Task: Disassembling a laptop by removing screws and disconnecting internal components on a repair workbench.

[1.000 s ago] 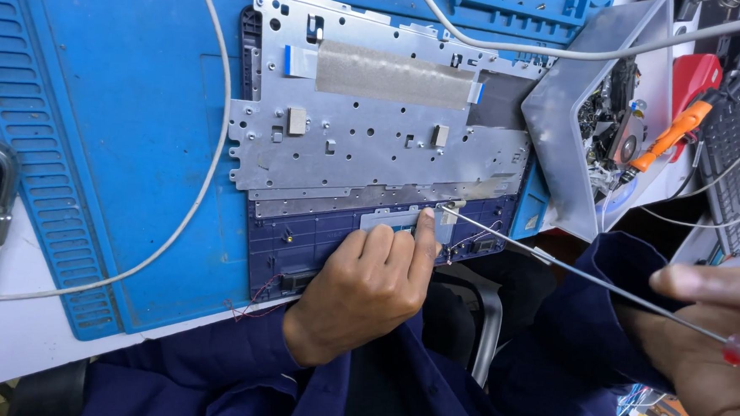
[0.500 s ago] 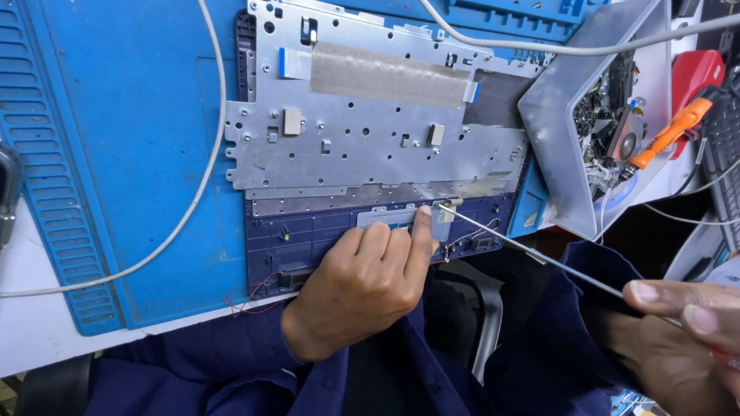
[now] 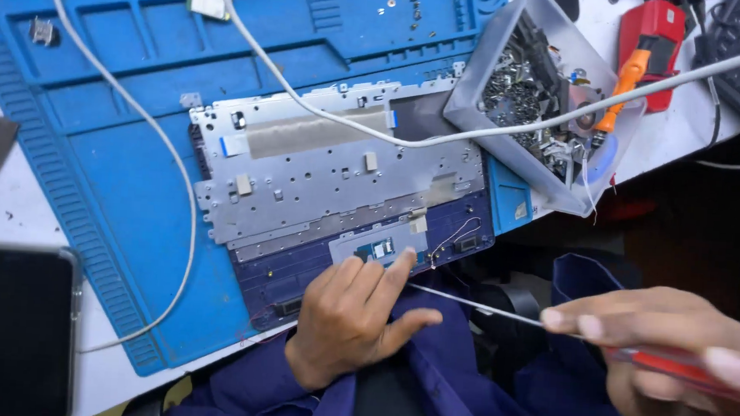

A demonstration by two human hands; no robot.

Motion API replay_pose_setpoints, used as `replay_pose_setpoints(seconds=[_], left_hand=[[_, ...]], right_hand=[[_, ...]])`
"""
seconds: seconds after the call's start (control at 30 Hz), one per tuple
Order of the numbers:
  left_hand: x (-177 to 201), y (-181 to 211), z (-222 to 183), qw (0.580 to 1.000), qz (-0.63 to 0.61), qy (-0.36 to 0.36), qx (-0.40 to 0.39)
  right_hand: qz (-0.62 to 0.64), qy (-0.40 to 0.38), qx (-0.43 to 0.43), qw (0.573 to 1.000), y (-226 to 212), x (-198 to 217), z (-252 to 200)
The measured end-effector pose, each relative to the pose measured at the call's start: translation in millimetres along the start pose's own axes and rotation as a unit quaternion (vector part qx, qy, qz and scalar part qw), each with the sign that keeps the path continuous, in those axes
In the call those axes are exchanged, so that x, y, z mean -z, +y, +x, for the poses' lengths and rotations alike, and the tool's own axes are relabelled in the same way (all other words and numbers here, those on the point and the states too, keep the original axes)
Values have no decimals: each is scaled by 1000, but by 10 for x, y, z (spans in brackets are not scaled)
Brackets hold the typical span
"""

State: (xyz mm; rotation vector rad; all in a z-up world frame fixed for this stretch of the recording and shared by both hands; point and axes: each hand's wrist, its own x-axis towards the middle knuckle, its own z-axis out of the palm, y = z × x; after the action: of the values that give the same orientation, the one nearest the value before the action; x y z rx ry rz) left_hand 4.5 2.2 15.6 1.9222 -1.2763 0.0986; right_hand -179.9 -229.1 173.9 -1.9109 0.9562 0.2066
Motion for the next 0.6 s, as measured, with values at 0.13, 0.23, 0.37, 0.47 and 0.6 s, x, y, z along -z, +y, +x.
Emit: replay_pose_setpoints(seconds=[0.13, 0.23, 0.37, 0.47, 0.6], left_hand=[[-72, 127, 38, 995, -96, -18, -24], [-114, 164, 69, 992, -112, -29, -46], [-109, 92, 103, 985, -158, -13, -68], [-124, 21, 52, 987, -152, -5, -44], [-88, 87, 63, 986, -163, 7, -22]], right_hand=[[-48, 0, 438, 897, -243, -393, 372], [51, 16, 504, 862, -145, -456, 494], [63, 66, 563, 821, 61, -321, 784], [53, 182, 529, 827, 303, -36, 1103], [-167, 144, 400, 889, -191, 309, 1496]])
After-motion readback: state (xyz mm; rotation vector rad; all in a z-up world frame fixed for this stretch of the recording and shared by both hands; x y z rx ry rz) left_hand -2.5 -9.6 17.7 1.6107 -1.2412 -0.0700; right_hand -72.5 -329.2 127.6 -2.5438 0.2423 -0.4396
